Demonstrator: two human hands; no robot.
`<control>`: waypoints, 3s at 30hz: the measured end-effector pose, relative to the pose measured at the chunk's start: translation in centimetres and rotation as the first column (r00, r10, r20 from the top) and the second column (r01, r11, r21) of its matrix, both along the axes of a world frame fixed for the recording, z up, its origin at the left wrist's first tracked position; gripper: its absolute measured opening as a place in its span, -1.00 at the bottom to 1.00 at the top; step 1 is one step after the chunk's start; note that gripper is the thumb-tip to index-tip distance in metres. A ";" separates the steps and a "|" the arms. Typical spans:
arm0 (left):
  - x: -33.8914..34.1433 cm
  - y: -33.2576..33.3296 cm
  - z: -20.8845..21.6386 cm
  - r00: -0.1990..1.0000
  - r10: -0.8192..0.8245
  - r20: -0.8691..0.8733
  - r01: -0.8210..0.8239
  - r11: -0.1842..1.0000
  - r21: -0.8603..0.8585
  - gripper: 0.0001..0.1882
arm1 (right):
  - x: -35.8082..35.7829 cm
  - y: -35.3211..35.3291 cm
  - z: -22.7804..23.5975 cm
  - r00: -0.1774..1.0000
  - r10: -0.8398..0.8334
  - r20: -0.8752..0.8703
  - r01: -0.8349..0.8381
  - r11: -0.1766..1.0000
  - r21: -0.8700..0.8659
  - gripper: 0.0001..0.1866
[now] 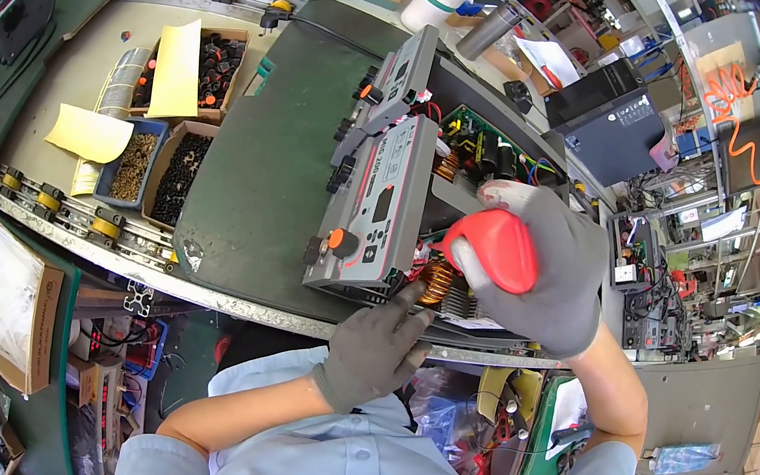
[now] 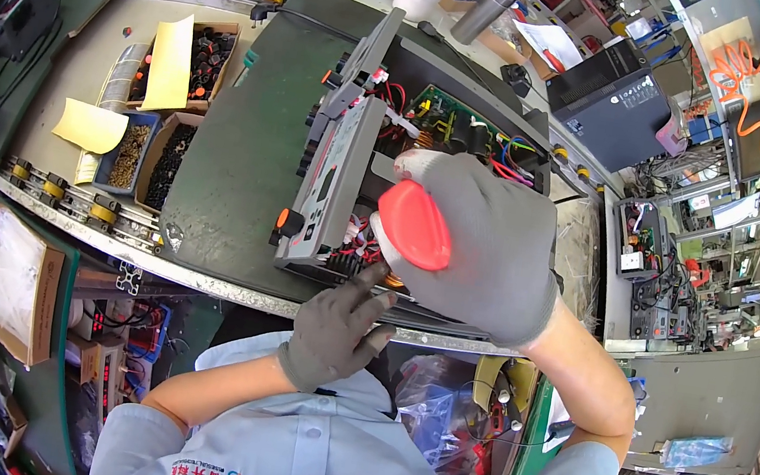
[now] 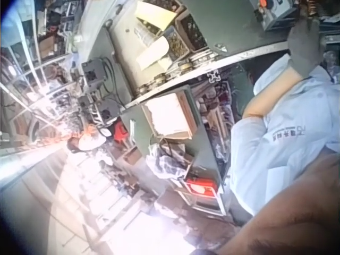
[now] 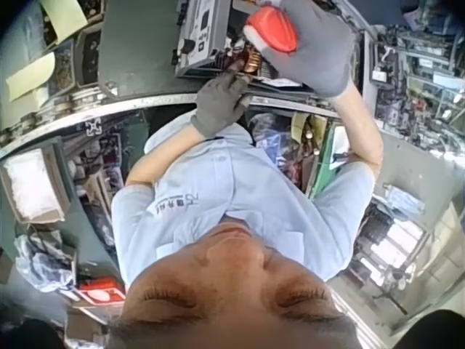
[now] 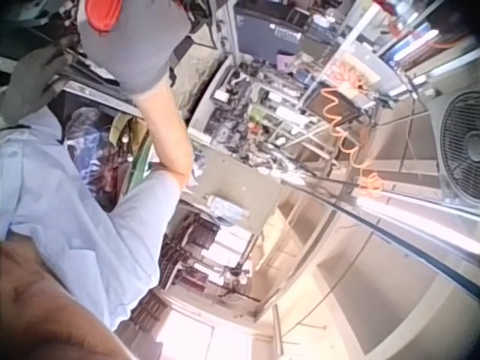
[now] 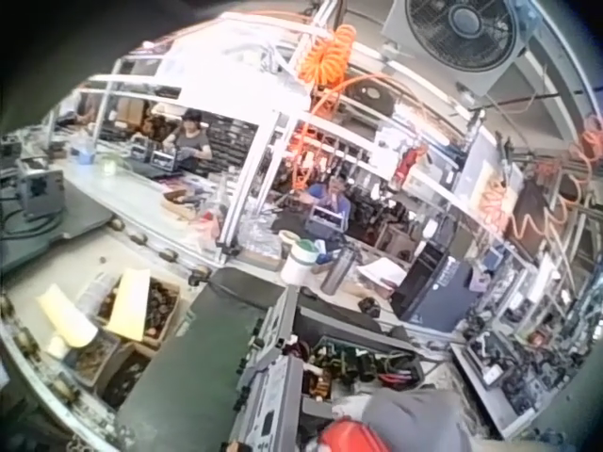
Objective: Assembling electronic components into a power inverter unit on a factory assembly line.
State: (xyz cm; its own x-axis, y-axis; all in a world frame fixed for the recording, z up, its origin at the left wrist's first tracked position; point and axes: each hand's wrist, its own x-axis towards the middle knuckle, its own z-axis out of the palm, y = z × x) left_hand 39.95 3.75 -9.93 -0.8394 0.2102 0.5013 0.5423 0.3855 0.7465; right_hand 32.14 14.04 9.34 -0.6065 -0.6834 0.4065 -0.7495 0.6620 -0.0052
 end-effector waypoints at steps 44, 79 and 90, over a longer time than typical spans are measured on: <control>-5.7 -5.0 2.9 0.884 0.392 -0.254 -0.396 0.918 0.039 -0.32 | 5.2 5.4 -6.7 0.965 -0.220 -0.144 0.162 0.928 -0.335 -0.56; -6.3 -5.1 6.2 0.983 0.130 0.131 -0.137 0.989 0.051 -0.23 | 6.9 5.1 -13.5 0.980 -0.152 -0.127 -0.010 0.602 -0.799 -0.39; -6.7 -6.1 5.2 0.991 0.099 0.086 -0.107 0.991 0.085 -0.15 | 7.8 6.7 -13.7 0.986 -0.109 -0.129 -0.051 0.533 -0.845 -0.32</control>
